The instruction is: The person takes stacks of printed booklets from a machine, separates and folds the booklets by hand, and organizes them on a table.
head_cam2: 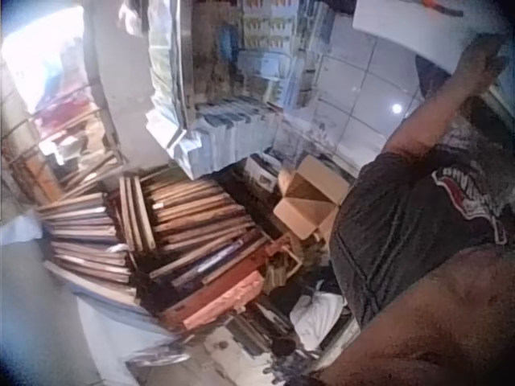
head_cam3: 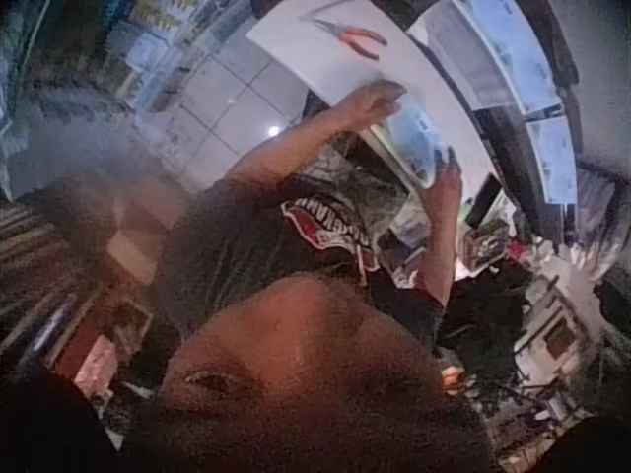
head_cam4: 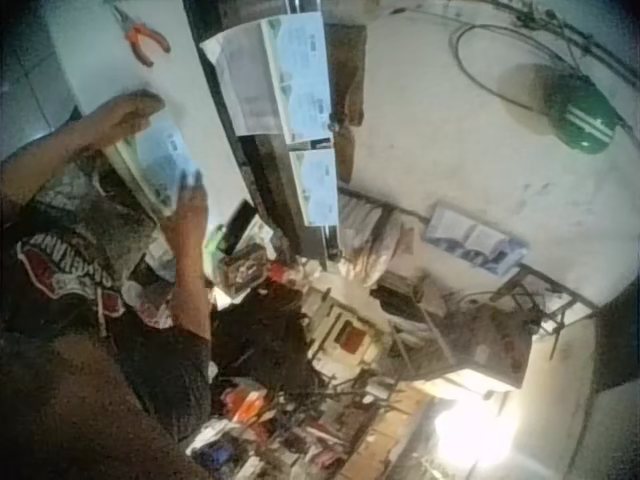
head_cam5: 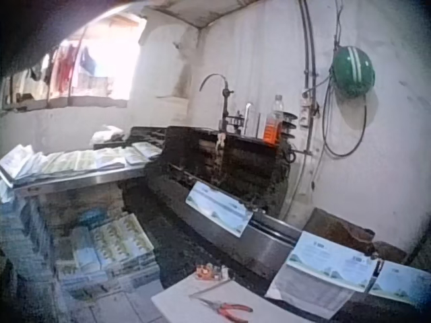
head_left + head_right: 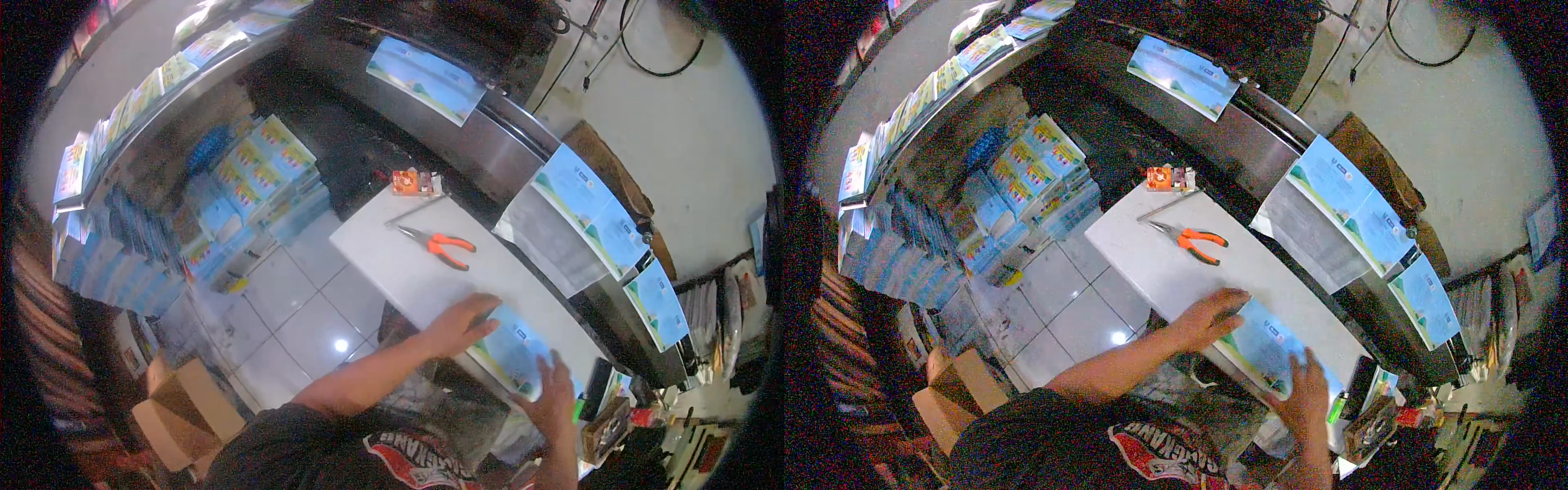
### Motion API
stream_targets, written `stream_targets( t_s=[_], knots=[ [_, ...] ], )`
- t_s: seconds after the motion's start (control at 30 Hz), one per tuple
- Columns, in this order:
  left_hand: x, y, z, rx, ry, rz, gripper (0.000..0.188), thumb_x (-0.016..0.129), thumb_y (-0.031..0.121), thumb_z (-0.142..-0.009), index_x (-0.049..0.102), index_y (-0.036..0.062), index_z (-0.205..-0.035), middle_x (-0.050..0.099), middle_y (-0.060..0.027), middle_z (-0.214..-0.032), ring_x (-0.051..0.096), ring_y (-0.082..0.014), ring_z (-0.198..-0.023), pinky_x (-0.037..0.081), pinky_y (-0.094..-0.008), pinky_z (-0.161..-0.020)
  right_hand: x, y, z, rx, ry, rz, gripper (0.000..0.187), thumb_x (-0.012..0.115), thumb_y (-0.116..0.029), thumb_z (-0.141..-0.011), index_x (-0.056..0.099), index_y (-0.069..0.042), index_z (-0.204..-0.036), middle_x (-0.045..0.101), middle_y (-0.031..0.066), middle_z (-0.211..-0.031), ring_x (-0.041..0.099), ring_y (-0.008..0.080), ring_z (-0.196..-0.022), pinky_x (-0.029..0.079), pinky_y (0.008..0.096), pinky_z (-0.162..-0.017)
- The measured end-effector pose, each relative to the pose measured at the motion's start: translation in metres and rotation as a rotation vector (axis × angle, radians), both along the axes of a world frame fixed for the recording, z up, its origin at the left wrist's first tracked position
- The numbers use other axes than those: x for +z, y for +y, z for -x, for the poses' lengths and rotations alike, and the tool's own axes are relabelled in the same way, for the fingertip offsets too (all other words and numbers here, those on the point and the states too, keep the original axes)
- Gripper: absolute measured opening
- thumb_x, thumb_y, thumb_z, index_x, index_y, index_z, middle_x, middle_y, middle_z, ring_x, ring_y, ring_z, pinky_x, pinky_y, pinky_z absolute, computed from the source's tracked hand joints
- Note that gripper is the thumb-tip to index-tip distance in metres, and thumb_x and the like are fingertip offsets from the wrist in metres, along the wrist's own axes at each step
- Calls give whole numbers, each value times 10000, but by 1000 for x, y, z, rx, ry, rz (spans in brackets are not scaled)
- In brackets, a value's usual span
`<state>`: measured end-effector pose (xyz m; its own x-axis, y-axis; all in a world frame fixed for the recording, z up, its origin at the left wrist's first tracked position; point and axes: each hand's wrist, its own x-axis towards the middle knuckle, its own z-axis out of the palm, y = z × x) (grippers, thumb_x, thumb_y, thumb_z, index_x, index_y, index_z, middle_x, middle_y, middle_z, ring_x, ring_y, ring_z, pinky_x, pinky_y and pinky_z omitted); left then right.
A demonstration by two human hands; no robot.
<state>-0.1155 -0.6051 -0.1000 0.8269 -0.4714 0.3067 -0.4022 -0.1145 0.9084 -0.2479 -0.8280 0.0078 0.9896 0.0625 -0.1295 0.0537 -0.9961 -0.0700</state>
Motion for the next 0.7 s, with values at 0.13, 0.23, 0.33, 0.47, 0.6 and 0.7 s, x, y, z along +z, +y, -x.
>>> stream_targets(
  t_s=[0.13,0.23,0.33,0.47,0.6,0.7],
  knots=[
    [0,-1,0,-12,7,13,493,553,349,-938,507,3,-1287,514,-221,-1299,481,-359,-1227,377,-415,-1046,-7,1,5,17,154,-36,656,772,-291,-723,520,-55,-1282,440,188,-1399,432,377,-1270,400,437,-1029],
    [-6,-4,-2,-6,-4,15,462,530,296,-951,488,22,-1321,518,-204,-1290,474,-354,-1230,356,-429,-1059,-2,-18,2,-20,228,-179,551,725,-255,-779,539,-69,-1263,505,165,-1352,498,361,-1210,433,423,-991],
    [-7,0,-3,-17,43,54,498,542,364,-942,505,12,-1291,512,-213,-1294,493,-353,-1212,382,-410,-1037,20,-22,-6,28,141,-285,427,684,-241,-814,603,-75,-1199,630,173,-1171,617,370,-1023,484,450,-896],
    [-11,1,-3,-14,35,48,519,534,390,-942,503,7,-1292,512,-213,-1296,491,-350,-1215,379,-406,-1042,61,-77,-31,-260,-137,-23,275,560,-164,-869,677,-84,-1105,687,184,-972,659,363,-888,518,443,-801],
    [-15,-4,-3,-4,60,9,494,518,348,-949,493,12,-1310,491,-208,-1336,452,-354,-1261,337,-421,-1080,86,-230,-44,-334,-1010,86,380,474,-57,-910,556,12,-1274,590,188,-1261,568,320,-1159,463,389,-970],
    [-13,-2,-2,-3,39,13,506,511,354,-952,483,9,-1323,488,-210,-1340,451,-353,-1264,333,-417,-1084,120,-249,-75,-35,-1135,530,443,425,10,-908,489,0,-1346,518,187,-1358,516,321,-1237,421,379,-1029]
  ],
)
